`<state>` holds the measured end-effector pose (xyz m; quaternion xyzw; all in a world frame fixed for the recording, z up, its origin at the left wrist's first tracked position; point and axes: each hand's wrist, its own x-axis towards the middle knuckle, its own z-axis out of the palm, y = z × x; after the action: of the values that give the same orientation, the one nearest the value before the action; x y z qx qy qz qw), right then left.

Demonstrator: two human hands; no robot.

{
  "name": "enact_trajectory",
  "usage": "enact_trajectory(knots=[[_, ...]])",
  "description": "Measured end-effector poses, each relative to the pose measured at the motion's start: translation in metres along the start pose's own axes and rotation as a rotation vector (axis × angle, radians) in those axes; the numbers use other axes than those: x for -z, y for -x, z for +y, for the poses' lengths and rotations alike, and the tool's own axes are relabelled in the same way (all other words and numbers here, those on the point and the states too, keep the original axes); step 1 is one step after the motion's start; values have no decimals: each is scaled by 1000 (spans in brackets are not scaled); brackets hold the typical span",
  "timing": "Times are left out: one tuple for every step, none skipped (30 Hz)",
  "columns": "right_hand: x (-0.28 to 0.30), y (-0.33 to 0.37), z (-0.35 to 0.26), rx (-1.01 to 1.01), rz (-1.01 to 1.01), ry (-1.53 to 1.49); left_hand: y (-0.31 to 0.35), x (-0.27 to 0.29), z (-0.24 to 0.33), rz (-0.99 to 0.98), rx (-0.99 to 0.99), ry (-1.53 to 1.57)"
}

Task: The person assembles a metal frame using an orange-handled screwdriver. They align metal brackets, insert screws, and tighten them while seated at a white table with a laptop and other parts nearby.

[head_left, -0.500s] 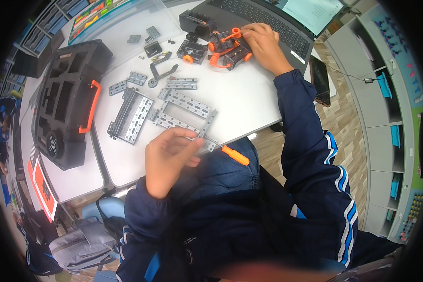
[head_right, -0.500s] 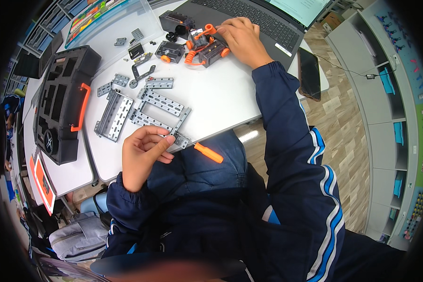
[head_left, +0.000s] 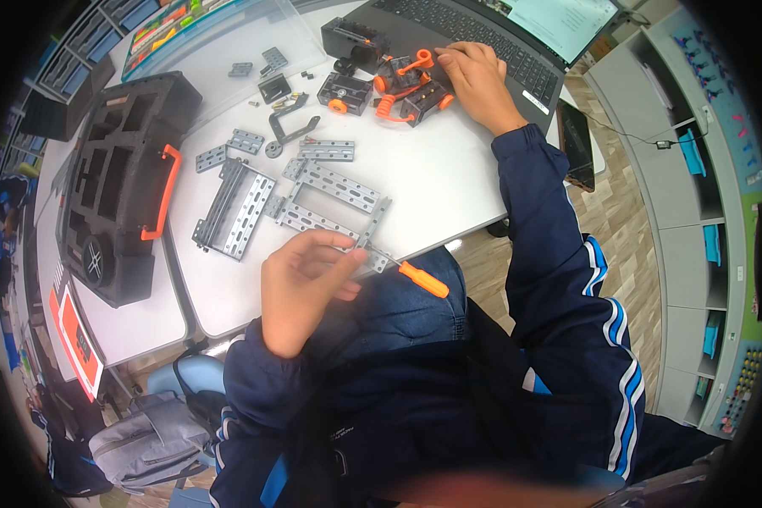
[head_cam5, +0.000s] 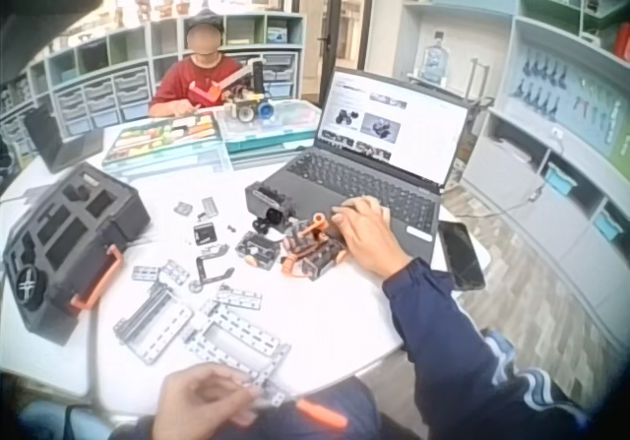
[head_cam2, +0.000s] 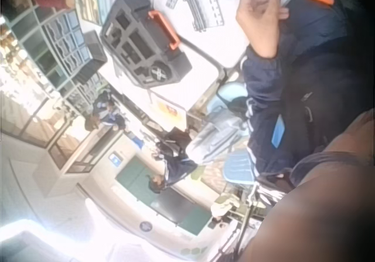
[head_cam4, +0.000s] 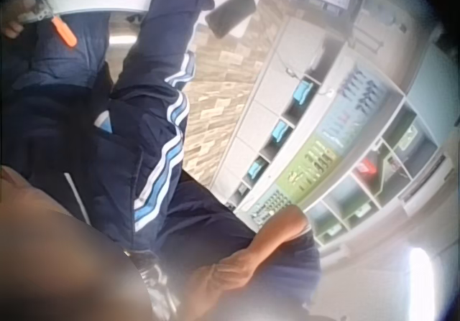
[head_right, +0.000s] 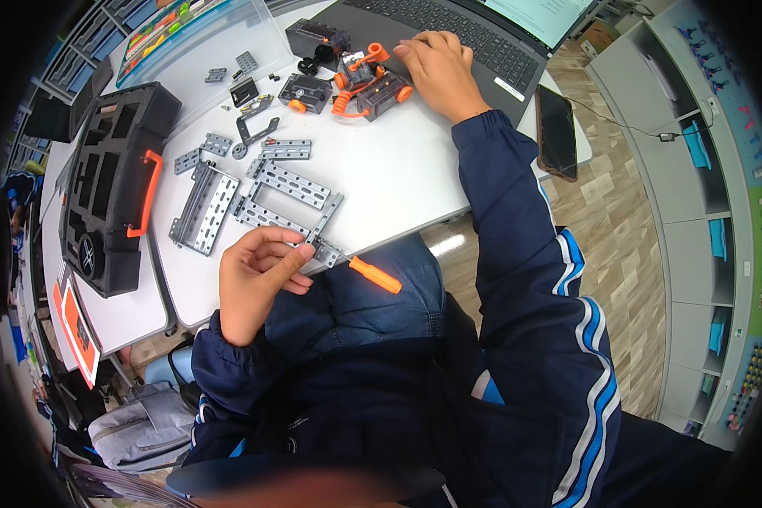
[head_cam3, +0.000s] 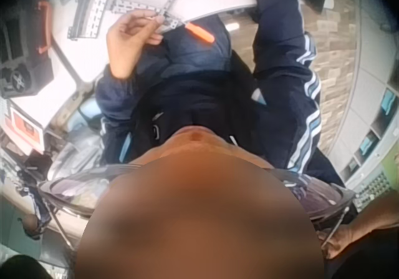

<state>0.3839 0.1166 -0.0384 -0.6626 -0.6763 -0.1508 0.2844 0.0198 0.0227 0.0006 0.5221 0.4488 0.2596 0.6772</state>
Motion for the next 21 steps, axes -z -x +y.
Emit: enact_trajectory(knots=[[0,0,-1,19,24,-10,0,0,0,1,1,-1],[0,-1,-1,22,31,-18,0,0,0,0,2,-2],[0,-1,-1,74,42,-45,0,0,0,0,2,-3],[1,0,-1,110,37,-70,0,0,0,1,3,-5],[1,0,0,160,45,-97,0,0,0,-1,3,0],[1,0,0,142,14,-79,0,0,0,-2,4,4],[1,0,1,138,-4,-62,0,0,0,-2,4,7],[1,0,1,133,-19,-46,0,0,0,-3,4,11],[0,1,1,104,-12,-35,0,0,0,-4,5,15],[0,1,2,74,-4,-24,1,0,0,-5,6,19],[-1,1,2,25,-11,-9,1,0,0,-5,5,17],[-1,1,2,28,6,-5,1,0,0,-5,3,14],[-1,2,2,12,6,1,1,0,0,-3,2,11],[-2,2,2,-2,8,7,1,0,0,-5,0,9],[-2,2,2,-5,7,17,0,0,0,-5,-2,5],[-2,2,2,-7,7,26,0,0,0,-6,-3,2],[-2,2,2,-6,13,34,0,0,0,-4,-4,-1],[-2,2,2,-14,11,35,0,0,0,-3,-4,-3],[-2,2,1,-17,15,35,0,0,0,-2,-5,-6],[-2,3,1,-24,14,34,0,0,0,-1,-4,-7],[-2,3,1,-26,18,33,1,0,0,1,-2,-7]])
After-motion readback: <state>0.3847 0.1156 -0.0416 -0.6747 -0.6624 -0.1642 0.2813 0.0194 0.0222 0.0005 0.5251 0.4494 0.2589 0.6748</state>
